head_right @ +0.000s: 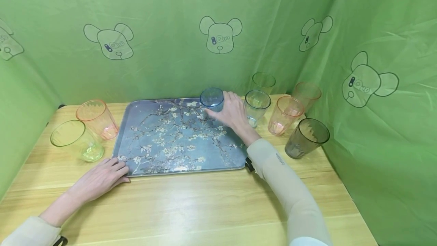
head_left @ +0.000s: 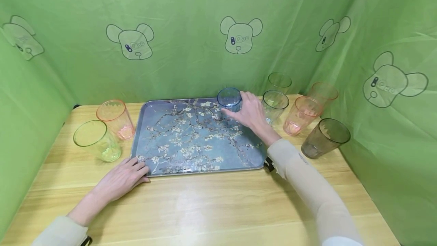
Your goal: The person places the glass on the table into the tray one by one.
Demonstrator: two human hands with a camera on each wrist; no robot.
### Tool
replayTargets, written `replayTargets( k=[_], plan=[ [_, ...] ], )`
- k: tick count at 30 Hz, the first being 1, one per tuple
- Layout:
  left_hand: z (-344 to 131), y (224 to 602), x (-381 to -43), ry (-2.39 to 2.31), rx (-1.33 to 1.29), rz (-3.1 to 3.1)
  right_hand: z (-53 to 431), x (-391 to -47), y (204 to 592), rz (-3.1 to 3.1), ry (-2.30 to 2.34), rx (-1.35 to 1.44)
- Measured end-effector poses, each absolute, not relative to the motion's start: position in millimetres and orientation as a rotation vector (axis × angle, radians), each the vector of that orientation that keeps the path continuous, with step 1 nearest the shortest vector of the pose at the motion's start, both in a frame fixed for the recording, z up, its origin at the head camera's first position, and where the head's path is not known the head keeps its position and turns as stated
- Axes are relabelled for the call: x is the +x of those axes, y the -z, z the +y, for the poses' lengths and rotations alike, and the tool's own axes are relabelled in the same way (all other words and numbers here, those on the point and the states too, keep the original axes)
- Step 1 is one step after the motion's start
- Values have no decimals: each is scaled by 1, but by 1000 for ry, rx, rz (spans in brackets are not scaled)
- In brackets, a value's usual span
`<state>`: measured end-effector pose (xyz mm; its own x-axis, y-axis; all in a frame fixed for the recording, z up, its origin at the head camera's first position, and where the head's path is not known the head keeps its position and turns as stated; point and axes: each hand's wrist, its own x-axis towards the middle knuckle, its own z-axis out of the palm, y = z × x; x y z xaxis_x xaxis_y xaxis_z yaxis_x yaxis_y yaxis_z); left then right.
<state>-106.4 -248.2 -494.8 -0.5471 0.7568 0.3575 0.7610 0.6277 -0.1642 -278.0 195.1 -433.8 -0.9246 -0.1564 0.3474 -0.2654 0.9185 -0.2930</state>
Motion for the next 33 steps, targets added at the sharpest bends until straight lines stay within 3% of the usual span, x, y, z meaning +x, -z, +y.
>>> replayTargets(
  k=[33],
  plan=[
    [-249, 495, -107, 22, -1216, -2446, 193, -296, 432, -2982, -560, 91]
  ],
)
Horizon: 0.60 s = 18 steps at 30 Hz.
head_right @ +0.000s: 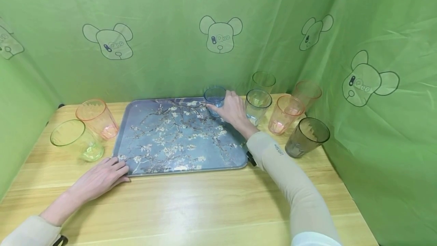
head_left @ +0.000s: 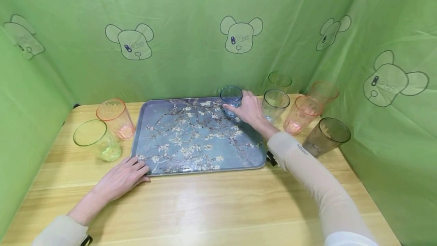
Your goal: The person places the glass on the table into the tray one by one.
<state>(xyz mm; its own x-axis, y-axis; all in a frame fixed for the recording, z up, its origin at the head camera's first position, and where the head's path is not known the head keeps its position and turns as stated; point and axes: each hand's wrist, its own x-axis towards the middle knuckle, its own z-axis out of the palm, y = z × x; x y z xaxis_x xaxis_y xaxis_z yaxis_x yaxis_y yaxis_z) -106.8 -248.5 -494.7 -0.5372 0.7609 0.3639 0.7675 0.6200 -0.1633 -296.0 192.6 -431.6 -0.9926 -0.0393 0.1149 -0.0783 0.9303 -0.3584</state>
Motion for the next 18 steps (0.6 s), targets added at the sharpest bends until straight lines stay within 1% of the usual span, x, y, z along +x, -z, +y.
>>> replayTargets(
  k=[18],
  plan=[
    [-248, 496, -105, 21, -1202, -2467, 190, -295, 433, -3023, -599, -39]
  ],
)
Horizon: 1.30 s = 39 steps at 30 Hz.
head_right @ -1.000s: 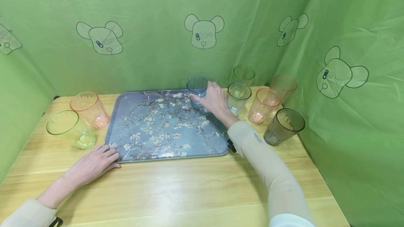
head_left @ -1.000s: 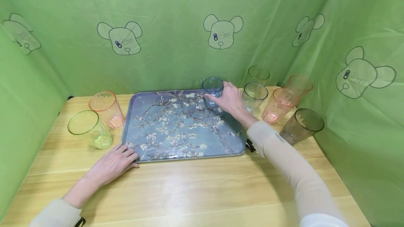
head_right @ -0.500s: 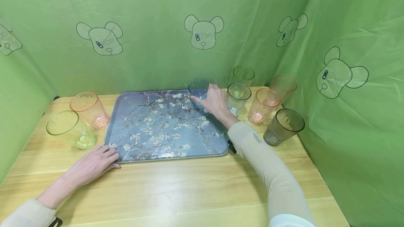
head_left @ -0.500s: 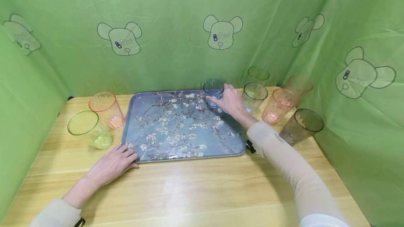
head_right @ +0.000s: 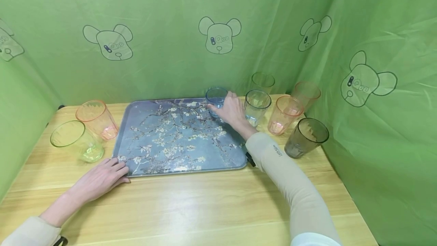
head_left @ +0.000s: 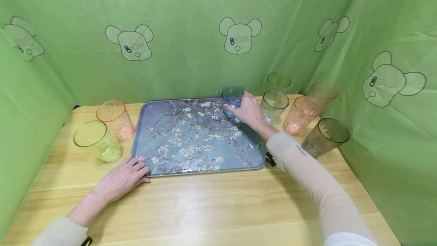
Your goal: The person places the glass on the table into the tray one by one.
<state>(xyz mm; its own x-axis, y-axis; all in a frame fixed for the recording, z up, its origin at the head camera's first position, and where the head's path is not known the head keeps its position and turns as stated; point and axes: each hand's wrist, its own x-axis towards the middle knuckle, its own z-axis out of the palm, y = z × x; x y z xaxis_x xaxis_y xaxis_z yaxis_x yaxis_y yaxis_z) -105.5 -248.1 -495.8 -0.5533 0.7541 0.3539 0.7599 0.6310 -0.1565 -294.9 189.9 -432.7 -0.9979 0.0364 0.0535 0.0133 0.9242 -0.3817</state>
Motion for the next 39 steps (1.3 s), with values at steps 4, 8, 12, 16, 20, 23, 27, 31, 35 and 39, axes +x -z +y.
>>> replayTargets(
  k=[4, 8, 12, 16, 20, 23, 27, 31, 35, 39],
  plan=[
    [-248, 496, -105, 23, -1202, -2464, 190, -293, 433, -3026, -597, -23],
    [-248, 496, -106, 24, -1204, -2461, 191, -292, 433, -3033, -614, -7],
    [-248, 496, -106, 27, -1204, -2457, 190, -291, 430, -3008, -645, 22],
    [-248, 496, -106, 23, -1202, -2456, 189, -288, 423, -2941, -673, 59],
    [-248, 496, -106, 22, -1200, -2460, 188, -284, 413, -2904, -659, 114],
    [-248, 496, -106, 24, -1200, -2462, 189, -277, 404, -2890, -617, 164],
    [-248, 496, -106, 24, -1200, -2458, 192, -266, 392, -2862, -602, 213],
    [-248, 496, -106, 21, -1203, -2457, 197, -253, 380, -2838, -615, 232],
    [-249, 496, -106, 25, -1202, -2466, 204, -239, 370, -2796, -597, 247],
    [-249, 494, -106, 31, -1205, -2467, 212, -225, 365, -2776, -585, 283]
  ],
)
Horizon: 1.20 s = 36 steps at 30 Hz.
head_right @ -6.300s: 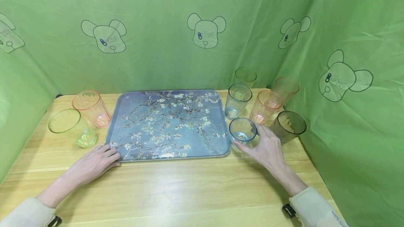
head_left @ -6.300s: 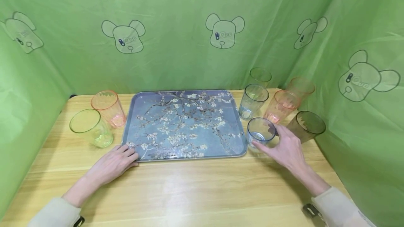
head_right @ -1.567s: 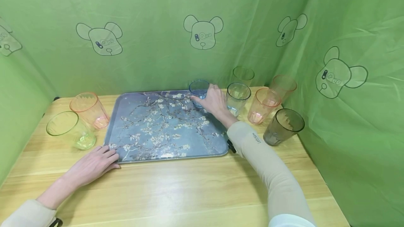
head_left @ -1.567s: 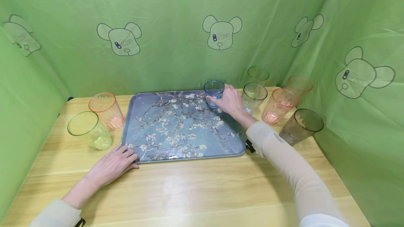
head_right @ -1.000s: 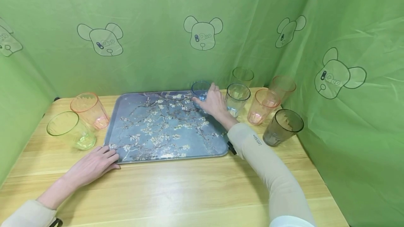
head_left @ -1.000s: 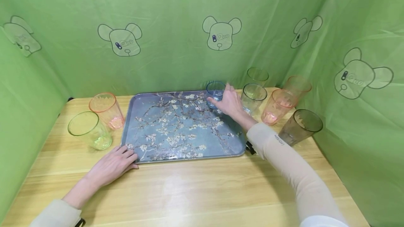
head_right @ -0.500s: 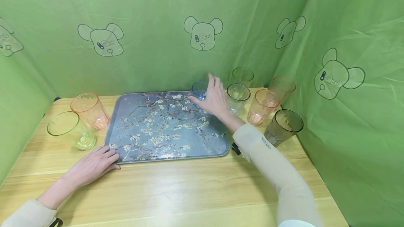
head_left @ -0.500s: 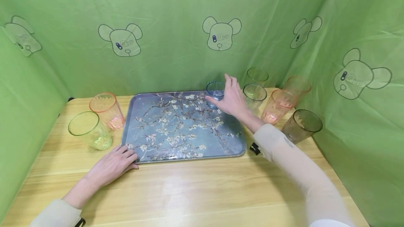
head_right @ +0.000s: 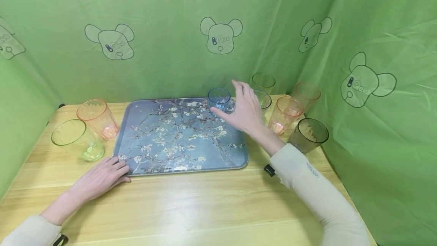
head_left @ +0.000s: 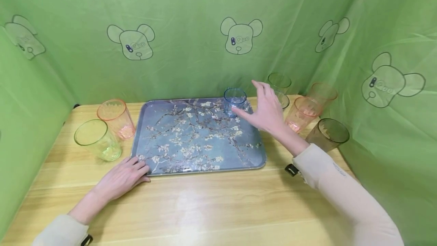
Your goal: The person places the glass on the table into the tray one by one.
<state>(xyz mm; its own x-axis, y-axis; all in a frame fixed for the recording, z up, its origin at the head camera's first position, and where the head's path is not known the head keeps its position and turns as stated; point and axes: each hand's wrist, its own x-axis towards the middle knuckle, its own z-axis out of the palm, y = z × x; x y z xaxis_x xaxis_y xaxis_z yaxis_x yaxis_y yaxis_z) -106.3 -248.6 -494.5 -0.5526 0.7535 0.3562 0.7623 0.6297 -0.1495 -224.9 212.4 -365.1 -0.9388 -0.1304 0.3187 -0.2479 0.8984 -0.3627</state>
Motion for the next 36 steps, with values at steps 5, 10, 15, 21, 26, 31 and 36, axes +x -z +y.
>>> replayTargets(
  k=[5, 10, 15, 21, 26, 31, 36],
  plan=[
    [-248, 493, -106, 44, -1212, -2452, 223, -207, 359, -2737, -593, 343],
    [-249, 494, -106, 44, -1221, -2444, 237, -190, 352, -2671, -585, 363],
    [-249, 495, -107, 35, -1217, -2456, 252, -176, 343, -2621, -567, 337],
    [-250, 496, -108, 47, -1220, -2453, 277, -160, 339, -2565, -567, 255],
    [-249, 495, -109, 51, -1227, -2434, 303, -147, 342, -2527, -632, 174],
    [-249, 495, -108, 55, -1220, -2429, 324, -135, 352, -2567, -631, 36],
    [-250, 495, -108, 45, -1210, -2452, 345, -123, 367, -2591, -618, -74]
  ],
)
